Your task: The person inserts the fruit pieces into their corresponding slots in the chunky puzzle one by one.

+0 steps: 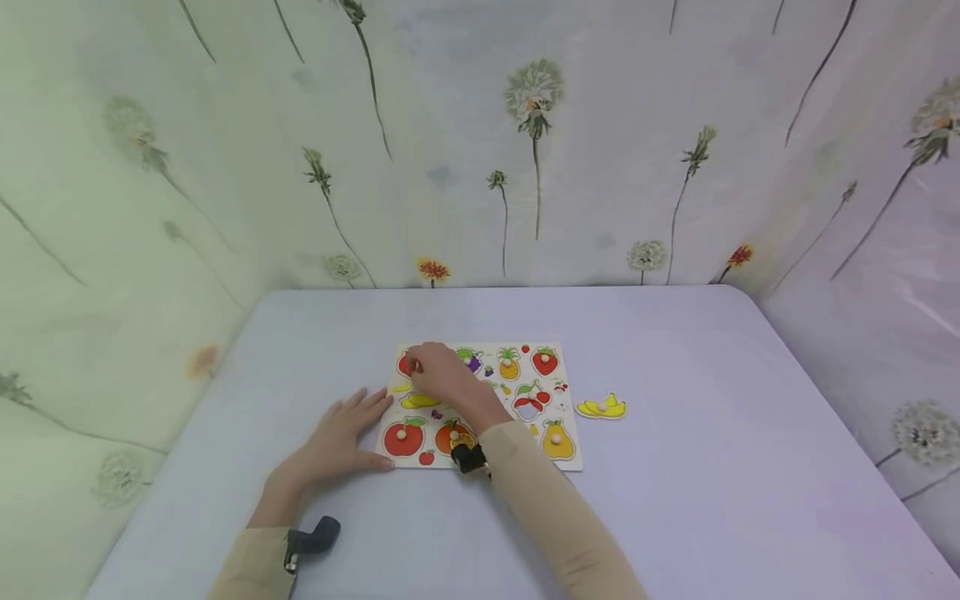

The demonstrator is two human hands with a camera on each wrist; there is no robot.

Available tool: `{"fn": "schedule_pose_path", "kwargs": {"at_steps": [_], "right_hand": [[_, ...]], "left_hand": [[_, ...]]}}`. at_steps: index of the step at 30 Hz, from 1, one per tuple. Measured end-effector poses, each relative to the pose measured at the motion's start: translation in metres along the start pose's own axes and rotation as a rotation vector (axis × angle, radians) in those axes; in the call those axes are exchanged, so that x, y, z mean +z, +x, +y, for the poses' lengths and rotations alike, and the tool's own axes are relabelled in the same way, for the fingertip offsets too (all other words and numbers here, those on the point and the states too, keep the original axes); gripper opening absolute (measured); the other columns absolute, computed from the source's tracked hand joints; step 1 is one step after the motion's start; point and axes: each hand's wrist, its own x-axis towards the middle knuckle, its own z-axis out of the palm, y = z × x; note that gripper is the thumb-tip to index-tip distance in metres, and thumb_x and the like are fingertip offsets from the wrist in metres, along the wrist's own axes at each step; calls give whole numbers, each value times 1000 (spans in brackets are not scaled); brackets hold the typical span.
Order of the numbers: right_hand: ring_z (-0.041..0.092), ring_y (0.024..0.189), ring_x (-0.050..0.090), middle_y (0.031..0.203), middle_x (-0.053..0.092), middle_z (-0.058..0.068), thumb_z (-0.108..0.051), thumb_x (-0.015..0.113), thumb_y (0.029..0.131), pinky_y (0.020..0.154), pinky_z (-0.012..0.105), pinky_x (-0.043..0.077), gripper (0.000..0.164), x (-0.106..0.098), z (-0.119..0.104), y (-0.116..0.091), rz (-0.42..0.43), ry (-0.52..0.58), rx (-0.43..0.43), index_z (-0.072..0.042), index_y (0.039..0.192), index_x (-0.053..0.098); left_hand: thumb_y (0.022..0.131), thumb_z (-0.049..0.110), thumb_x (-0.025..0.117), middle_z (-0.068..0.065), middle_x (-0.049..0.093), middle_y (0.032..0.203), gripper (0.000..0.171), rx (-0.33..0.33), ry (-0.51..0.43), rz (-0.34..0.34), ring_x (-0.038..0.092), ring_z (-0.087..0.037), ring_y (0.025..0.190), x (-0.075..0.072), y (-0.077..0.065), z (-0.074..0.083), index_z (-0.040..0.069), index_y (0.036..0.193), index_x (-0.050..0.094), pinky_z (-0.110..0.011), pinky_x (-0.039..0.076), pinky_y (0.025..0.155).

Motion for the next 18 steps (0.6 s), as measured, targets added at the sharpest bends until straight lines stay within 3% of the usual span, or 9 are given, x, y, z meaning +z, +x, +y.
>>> {"fn": "schedule_pose_path", "kwargs": {"at_steps": [10, 18], "right_hand": [[17, 88, 55, 94, 61, -3, -20, 62, 95, 76, 29, 48, 17, -6, 10, -20, 33, -12, 80, -19, 111, 67], [16, 92, 54, 102, 61, -3, -22, 62, 96, 81, 30, 51, 23, -18, 22, -43, 9, -35, 106, -18, 119, 66]], "left_hand": [[71, 62, 78, 7, 30, 164, 101, -1, -5, -4, 13, -27, 157, -1, 1, 2, 27, 155, 35, -60, 7, 125], [71, 63, 77, 9, 27, 165, 102, -11, 5, -14, 11, -25, 157, 3, 3, -2, 28, 156, 33, -59, 6, 125]]}}
